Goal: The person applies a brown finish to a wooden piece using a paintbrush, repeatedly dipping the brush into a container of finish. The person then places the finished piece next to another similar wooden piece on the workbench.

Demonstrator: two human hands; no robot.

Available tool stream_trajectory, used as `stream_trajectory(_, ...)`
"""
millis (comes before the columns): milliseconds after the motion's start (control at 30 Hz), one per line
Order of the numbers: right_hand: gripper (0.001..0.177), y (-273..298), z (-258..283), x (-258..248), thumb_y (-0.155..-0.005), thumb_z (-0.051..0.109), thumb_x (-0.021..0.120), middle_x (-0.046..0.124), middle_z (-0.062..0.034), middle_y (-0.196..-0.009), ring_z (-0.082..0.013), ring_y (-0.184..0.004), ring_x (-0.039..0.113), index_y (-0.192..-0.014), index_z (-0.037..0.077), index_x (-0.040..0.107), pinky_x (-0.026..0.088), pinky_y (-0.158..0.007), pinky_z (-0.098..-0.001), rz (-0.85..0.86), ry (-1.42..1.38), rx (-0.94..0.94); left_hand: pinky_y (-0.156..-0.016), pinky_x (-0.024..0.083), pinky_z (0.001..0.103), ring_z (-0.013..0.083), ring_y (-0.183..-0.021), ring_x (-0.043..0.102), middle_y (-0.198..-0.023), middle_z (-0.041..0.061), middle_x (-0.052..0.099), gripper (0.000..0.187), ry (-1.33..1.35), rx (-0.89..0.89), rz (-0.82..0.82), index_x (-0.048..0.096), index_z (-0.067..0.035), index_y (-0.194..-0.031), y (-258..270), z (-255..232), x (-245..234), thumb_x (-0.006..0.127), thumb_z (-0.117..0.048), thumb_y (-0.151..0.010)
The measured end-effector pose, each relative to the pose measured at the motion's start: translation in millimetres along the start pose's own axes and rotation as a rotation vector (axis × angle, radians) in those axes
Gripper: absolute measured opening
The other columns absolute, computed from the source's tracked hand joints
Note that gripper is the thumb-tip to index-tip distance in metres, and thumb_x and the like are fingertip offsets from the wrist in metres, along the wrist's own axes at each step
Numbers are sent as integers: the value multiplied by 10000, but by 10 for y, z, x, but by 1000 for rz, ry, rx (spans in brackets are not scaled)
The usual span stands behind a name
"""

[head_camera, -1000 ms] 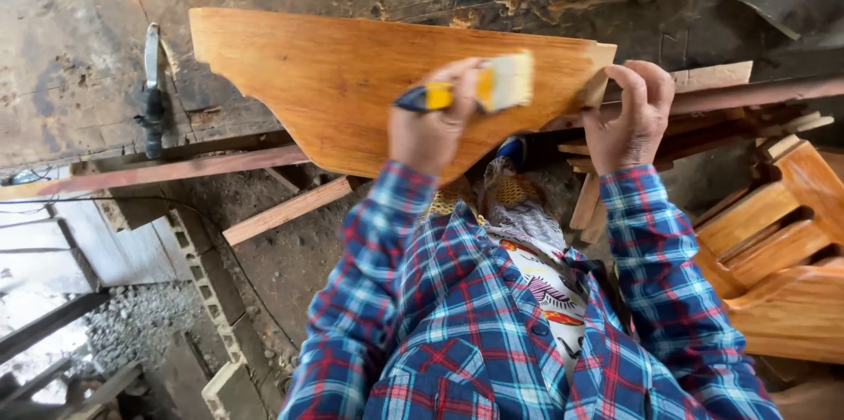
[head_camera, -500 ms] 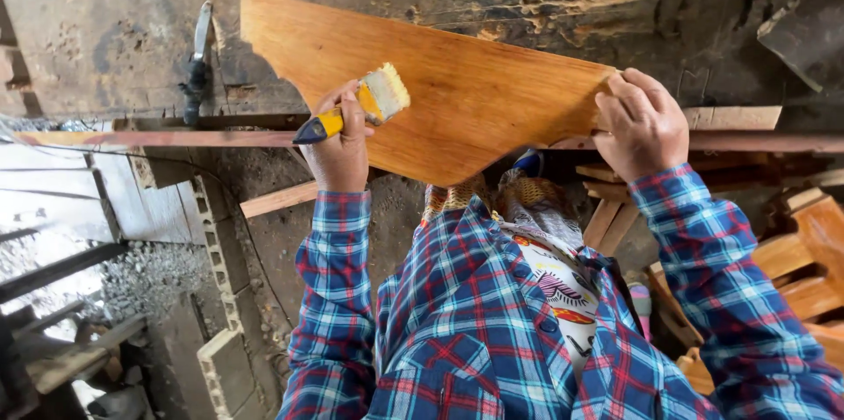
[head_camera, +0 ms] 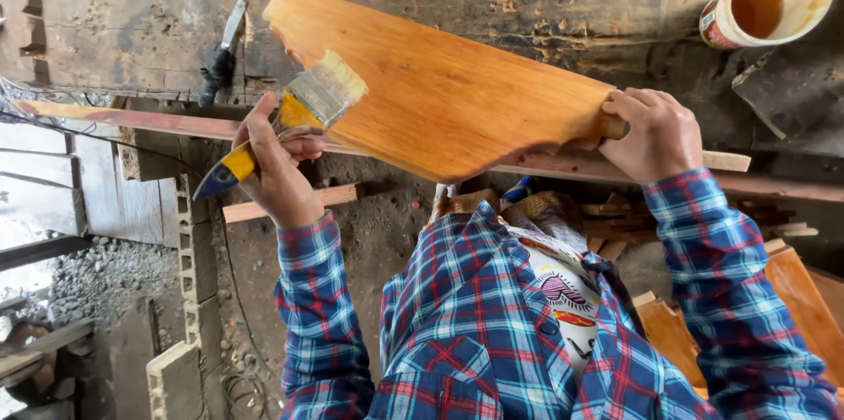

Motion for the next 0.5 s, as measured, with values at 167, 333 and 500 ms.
stream_trajectory(167,469,-198,-82,-134,-607,239,797,786,-30,-1059,-228,-955,736,-1071,178,820,559,-810,-349,68,-102,140,-531,575,217,176,-599,681,-1223,162,692,367,-100,322,61,600,-3,-1255,126,-80,39,493,-313,-1091)
stream_trajectory(333,396,-327,-179,-174,-709,278,886,775,-78,-942,-163,-924,726,-1074,135,829,523,-806,-294,59,-252,193,-610,571,217,191,-731,714,-1224,177,687,322,-114,396,118,606,9,-1241,235,-55,304,483,-252,-1099)
stream_trajectory(500,329,-342,-224,-144,-740,217,863,774,-43,-918,-129,-859,712,-1059,148,823,528,-768,-276,87,-291,226,-928,631,345,281,-1067,755,-1209,144,718,242,-319,725,187,662,-6,-1243,373,-264,599,556,-147,-1078)
Point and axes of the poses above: each hand's wrist, its own y-axis away from the middle knuckle, its own x-axis out of the palm, z = x × y, the point moved 2 cm from there along -y, towards the middle knuckle
